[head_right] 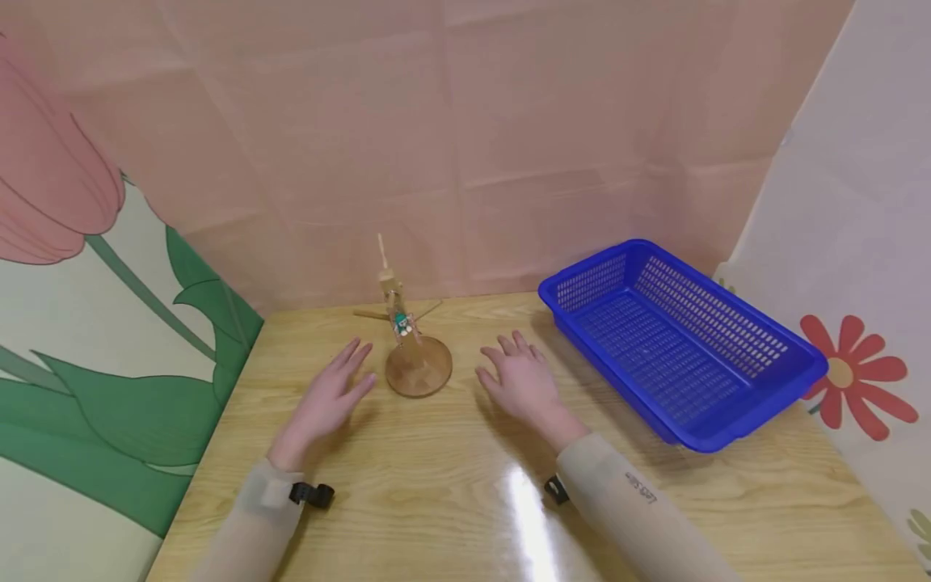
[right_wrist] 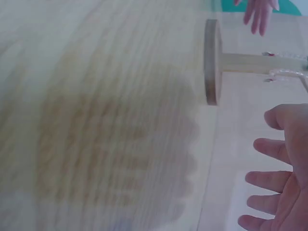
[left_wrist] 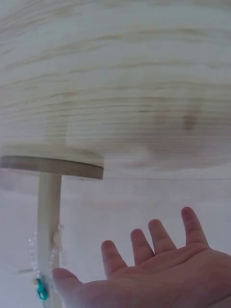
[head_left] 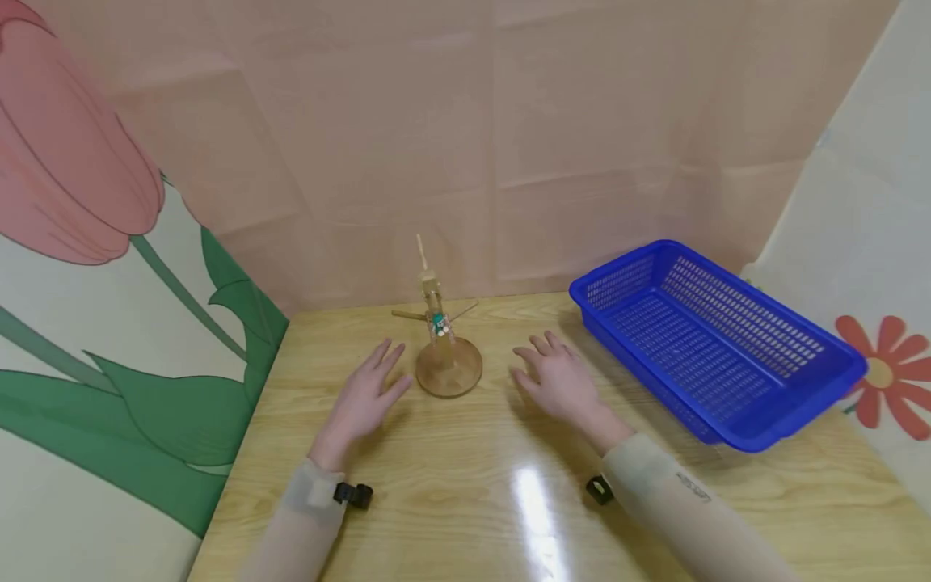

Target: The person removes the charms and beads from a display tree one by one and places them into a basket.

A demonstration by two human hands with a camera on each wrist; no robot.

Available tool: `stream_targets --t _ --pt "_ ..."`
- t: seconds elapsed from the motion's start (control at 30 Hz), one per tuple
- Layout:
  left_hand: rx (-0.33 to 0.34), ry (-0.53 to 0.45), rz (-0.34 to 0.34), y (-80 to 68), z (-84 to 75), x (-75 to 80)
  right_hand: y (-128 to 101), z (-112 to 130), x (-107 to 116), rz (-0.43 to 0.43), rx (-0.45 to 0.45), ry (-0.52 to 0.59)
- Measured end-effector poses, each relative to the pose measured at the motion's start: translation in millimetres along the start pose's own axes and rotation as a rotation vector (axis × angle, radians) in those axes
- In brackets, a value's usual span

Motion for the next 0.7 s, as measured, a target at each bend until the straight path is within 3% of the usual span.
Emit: stream_targets --t 0.27,0.4,0.6,0.7 --pt "0.089 -0.232 -0.127 4.9 -5.9 2.2 7 3 4 -0.065 -0.037 0.151" --pt "0.122 -0.411 -0.242 12.4 -10.5 5.6 11 6 2 -0.115 -0.094 0.271" --pt "0.180 -0.592 -0.411 23.2 -21.3 11.8 15 14 -4 -0.187 -0.175 0.667" --pt "0.232 -0.678 -0.468 29.1 -27.9 13.9 15 20 -7 -0.209 -0.197 0.801"
Point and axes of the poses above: each hand's wrist, its own y-axis towards the middle knuckle, its own x-axis out of the back of the hand, z = x × y, the point moved 3 cm from there along y, towards the middle knuckle, and after that the axes turned 11 degrees about -z, right-handed, at the moved point
